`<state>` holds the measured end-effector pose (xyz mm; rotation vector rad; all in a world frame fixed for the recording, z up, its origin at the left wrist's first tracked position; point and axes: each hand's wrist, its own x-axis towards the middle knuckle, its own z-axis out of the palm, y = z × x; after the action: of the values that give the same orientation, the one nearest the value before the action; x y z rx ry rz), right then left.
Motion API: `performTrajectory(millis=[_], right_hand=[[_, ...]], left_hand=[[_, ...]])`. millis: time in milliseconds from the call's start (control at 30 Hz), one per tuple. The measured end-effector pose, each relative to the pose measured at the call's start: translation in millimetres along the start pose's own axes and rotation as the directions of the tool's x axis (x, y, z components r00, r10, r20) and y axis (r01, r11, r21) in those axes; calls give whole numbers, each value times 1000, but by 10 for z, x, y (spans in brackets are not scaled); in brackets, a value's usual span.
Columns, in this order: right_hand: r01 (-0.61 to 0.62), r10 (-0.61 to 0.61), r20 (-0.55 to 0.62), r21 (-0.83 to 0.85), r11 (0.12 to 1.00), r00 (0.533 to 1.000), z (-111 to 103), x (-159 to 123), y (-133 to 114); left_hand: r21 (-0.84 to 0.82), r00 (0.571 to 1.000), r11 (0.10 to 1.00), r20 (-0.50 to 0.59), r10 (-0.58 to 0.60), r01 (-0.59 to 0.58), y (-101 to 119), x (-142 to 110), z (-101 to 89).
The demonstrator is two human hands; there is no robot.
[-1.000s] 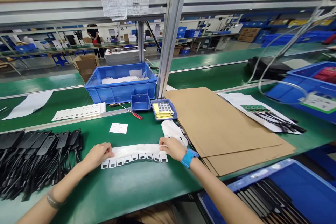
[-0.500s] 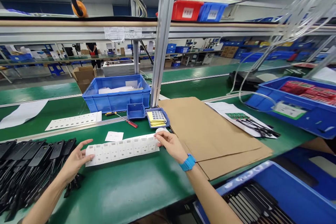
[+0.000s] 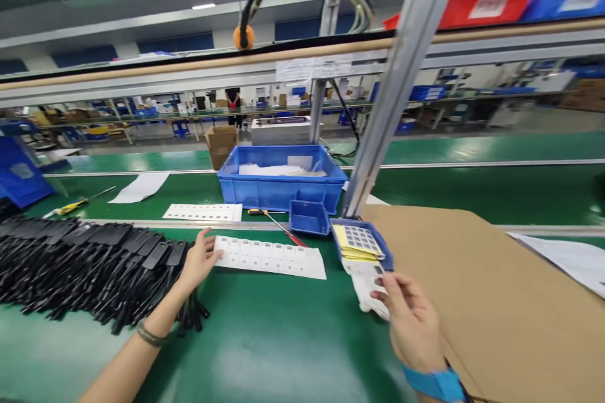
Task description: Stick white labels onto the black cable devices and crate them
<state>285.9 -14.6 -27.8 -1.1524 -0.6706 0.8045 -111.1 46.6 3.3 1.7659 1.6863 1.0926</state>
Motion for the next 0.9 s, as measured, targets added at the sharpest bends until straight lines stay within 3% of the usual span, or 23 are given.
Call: performTrajectory(millis=[133,267,400,533,600,633,700,733,767,833,900], right_hand=[[-97,94,45,55,994,995,107,-102,-34],[-160,149,112,92,983,982,325,-240,-74],[-191,148,238,171,966,960,668,-324,-99],[-179,92,328,244,953,940,1059,-359,-133],[-166,58,367,269,949,929,1229,-370,-130],[-168,47,390,281,945,919,1300,-377,-117],[-194,45,441,299,934,896,1409,-397,-66],[-215,55,469,296,931,882,1445,-409,-30],[-235,70,492,282,930,868,1468,-422,10],[-263,107,522,234,936,846,1479,-443,91],[-278,143,535,180,944,833,1456,-455,161]], left_hand=[[385,986,923,-163,43,24,115,-7,-310],[626,983,771,-186,4,116,136,-191,-574],[741,991,662,-129,-17,108,52,-367,-605],[771,997,634,-81,-5,66,92,-449,-574],[690,993,721,-113,14,68,196,-456,-524],[580,993,813,-115,9,60,260,-456,-472],[129,995,986,-13,-104,105,385,-461,-301],[-130,981,976,106,-160,173,436,-469,-185],[-349,946,892,249,-207,287,475,-481,-57],[-518,879,736,423,-221,435,511,-521,200],[-557,848,672,484,-214,488,503,-578,402]])
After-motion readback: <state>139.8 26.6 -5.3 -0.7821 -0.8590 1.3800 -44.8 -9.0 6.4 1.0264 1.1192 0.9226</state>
